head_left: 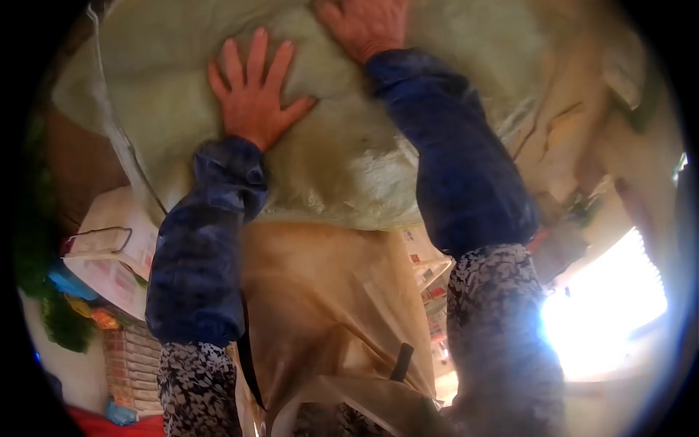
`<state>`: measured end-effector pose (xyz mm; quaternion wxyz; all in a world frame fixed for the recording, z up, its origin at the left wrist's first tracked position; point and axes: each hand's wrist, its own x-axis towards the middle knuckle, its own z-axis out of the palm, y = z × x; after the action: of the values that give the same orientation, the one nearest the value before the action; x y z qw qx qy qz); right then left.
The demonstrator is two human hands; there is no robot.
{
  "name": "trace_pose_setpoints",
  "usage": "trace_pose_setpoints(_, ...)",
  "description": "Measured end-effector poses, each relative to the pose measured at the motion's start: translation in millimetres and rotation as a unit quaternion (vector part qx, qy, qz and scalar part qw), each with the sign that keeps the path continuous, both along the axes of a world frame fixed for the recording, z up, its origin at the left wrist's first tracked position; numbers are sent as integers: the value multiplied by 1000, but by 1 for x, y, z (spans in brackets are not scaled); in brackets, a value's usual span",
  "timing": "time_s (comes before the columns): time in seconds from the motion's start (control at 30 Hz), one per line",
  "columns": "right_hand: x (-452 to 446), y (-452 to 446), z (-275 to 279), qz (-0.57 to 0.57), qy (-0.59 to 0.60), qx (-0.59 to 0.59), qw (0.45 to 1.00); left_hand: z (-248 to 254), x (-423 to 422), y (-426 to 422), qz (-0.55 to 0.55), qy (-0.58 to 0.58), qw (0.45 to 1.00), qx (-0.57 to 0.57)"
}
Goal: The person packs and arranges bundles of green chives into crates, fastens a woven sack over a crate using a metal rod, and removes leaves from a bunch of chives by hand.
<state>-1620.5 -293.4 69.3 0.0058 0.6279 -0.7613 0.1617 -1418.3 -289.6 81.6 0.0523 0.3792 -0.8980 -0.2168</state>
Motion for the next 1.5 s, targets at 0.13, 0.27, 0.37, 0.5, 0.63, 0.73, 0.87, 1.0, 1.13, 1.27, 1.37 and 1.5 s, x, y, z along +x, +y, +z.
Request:
trace_pose_setpoints(0.13,-24,15,48,-12,-86,-17,996,72,-19,17,33,0,999,9)
trace_pose_setpoints(0.27,-50,63,69,-32,-118,-23,992,101,-61,69,-113,10,991,73)
trace_pose_setpoints(0.37,-42,93,42,-27,-93,39,995,57,-60,83,-165,-40,983,71)
trace_pose_setpoints(0.5,-26,97,-7,-13,-92,68,993,-2,-36,80,-158,-36,987,14)
trace_pose_setpoints(0.63,-48,89,7,-21,-44,23,999,-1,-59,86,-168,-55,984,-20)
trace_pose_setpoints(0.73,-51,99,33,-32,-68,-6,997,21,-64,87,-161,-54,984,-43)
trace_pose_setpoints(0.87,-44,133,64,-51,-119,40,991,43,-79,84,-152,-114,982,-6)
trace_pose_setpoints(1.0,-40,164,23,1,-162,97,982,8,-69,95,-144,-86,986,-18)
trace_pose_setpoints(1.13,-38,164,24,-1,-91,81,993,22,-80,92,-141,-95,985,-30)
trace_pose_setpoints(1.27,-56,183,76,-57,-178,16,982,82,-86,84,-165,-120,979,22)
trace_pose_setpoints(1.37,-92,217,84,-327,-144,-4,934,109,-86,74,-179,-18,983,34)
trace_pose_setpoints(1.5,-131,233,32,-423,-78,-14,903,126,-123,67,-201,15,979,26)
